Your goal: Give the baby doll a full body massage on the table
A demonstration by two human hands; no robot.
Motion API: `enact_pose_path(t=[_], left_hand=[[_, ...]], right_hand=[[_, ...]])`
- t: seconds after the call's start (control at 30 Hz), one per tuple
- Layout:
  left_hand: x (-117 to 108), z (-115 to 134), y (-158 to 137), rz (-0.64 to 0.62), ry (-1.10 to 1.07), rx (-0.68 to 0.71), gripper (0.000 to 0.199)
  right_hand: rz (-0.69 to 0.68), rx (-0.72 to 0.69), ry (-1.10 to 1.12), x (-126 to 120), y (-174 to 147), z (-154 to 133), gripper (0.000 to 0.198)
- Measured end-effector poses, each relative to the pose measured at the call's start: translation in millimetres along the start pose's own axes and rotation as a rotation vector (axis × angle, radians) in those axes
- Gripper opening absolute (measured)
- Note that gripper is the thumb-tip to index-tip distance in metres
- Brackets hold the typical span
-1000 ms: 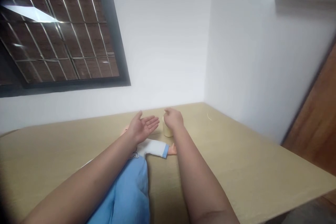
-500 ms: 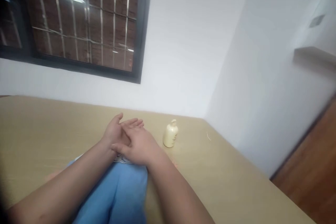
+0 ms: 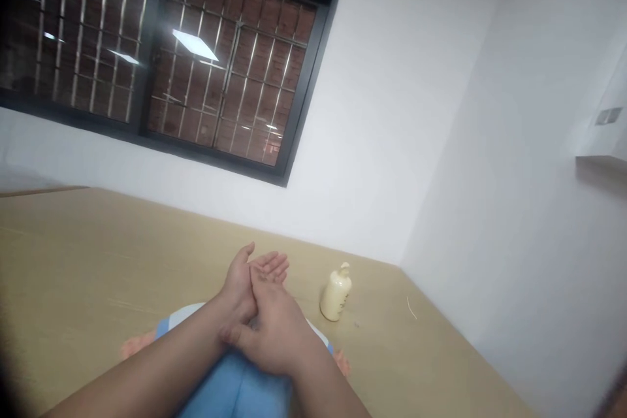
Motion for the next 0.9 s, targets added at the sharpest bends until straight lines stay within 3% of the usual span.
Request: enact_pose_path(t=[0.1, 0.2, 0.43, 0.53, 0.7, 0.9], left_hand=[[5, -14, -3, 0.001, -0.024, -0.051, 0.06], [7, -12, -9, 0.06, -0.038, -0.079, 0.059], [7, 36, -11, 0.033, 0.03, 0.061, 0.059], [2, 43, -8, 0.04, 0.034, 0.073, 0.061], [1, 34, -9, 0.044, 0.008, 0.081, 0.061], [5, 8, -14, 0.031, 0.005, 0.024, 0.057]], right_hand=[[0.004, 0.012, -0.026, 0, 4, 11, 0.087], [0.022, 0.028, -0.046, -5, 7, 18, 0.08], [0.015, 0.009, -0.074, -7, 6, 12, 0.079], [0.018, -0.018, -0.026, -9, 2, -1, 0.08], [0.0, -0.075, 0.054, -11, -4, -19, 0.086], [0.002, -0.041, 0.052, -6, -2, -7, 0.092]])
Point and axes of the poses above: each hand's wrist, its own y-axis towards the middle knuckle, its own x-axis out of the palm, z = x × y, the point moved 9 cm from there along y, towards the middle knuckle, and after that the axes turned 1 degree about -z, right-handed, at the moved point
